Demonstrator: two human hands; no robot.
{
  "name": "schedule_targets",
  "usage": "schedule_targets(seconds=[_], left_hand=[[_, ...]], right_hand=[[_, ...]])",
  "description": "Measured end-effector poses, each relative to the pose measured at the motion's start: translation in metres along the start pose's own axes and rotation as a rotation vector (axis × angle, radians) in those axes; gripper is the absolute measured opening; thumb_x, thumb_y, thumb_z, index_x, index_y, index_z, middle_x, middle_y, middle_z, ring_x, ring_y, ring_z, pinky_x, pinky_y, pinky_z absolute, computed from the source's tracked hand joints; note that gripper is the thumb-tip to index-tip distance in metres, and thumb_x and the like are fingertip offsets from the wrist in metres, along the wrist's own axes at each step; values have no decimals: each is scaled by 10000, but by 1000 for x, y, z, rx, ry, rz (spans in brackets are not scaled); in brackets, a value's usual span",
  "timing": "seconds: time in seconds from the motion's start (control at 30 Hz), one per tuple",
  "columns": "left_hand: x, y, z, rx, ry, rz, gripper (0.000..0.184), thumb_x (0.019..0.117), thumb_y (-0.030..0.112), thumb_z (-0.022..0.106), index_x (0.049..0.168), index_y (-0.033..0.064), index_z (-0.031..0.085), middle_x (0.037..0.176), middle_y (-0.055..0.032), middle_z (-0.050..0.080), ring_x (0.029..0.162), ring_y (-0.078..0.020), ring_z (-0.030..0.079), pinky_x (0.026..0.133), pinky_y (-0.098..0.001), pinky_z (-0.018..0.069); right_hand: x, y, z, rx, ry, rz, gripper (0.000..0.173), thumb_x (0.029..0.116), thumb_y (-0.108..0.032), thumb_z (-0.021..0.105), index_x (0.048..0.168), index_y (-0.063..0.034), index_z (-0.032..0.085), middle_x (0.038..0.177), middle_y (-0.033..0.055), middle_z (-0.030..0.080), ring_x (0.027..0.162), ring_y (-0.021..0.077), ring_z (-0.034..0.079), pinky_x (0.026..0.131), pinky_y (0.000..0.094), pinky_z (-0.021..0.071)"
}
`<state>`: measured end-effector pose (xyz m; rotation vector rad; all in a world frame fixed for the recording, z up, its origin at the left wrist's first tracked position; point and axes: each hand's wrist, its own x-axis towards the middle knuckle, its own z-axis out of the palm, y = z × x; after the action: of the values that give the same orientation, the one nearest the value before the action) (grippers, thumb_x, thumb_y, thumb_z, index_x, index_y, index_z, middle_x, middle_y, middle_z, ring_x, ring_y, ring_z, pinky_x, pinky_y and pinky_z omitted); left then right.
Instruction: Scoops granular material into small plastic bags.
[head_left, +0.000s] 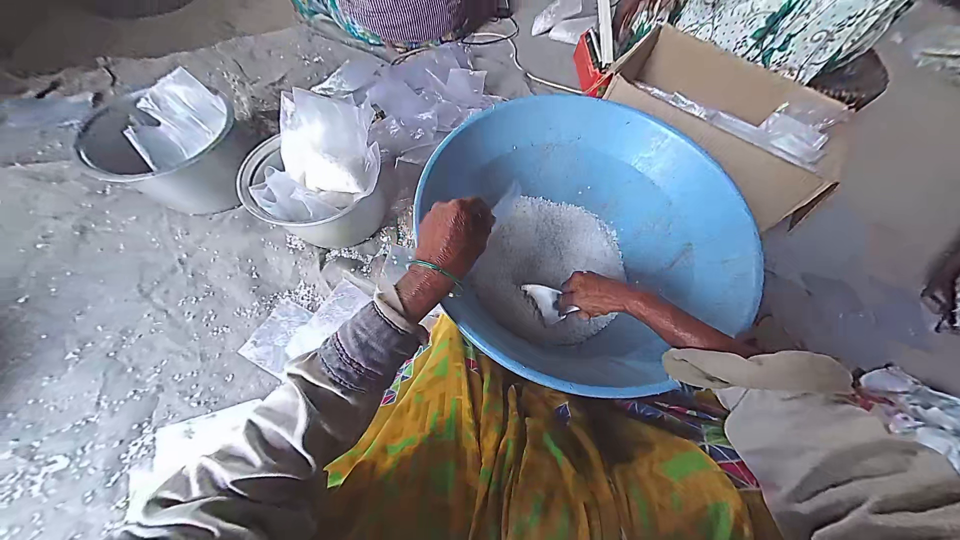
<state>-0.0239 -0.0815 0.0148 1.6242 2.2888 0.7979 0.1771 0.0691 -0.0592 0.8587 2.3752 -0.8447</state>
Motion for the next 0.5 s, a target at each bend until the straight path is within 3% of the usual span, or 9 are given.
schedule_targets(seconds=[0.07,0.13,0.23,0.4,0.5], left_hand=[[2,-3,7,-102,-73,-2,262,1068,117,544,1146,-73,705,1051,-251,731,977,-386,722,925,-568,542],[1,1,9,-171,-99,-36,250,1067,118,562,1140,-75,701,1023,-228,733,916,-323,730,885,-488,568],[1,5,7,-224,-59,-45,232,1050,98,582,1115,-88,705,985,-222,726,831,-276,703,822,-434,561],[5,0,9,-358,4,-139,257,1064,126,574,1121,-97,689,948,-199,722,745,-216,684,748,-387,573],[3,-1,14,-468,22,-216,249,1064,136,579,1113,-82,689,892,-154,710,668,-149,654,690,-324,572]], right_hand=[[-8,-6,-4,203,-56,41,362,1110,-186,452,826,-7,587,536,-14,495,416,24,389,447,192,315],[-18,-7,-10,411,-53,21,353,1115,-175,435,816,-41,568,500,-32,497,367,-3,385,387,150,291],[-38,-10,-19,590,52,-7,342,1111,-145,428,837,-35,601,500,-28,494,365,1,389,375,143,293],[-75,-13,-37,658,276,31,333,1118,-164,413,848,-54,575,515,-23,491,368,14,389,371,148,313],[-89,-17,-44,762,365,-2,320,1122,-207,403,876,-88,571,549,-29,540,374,10,418,363,149,347]])
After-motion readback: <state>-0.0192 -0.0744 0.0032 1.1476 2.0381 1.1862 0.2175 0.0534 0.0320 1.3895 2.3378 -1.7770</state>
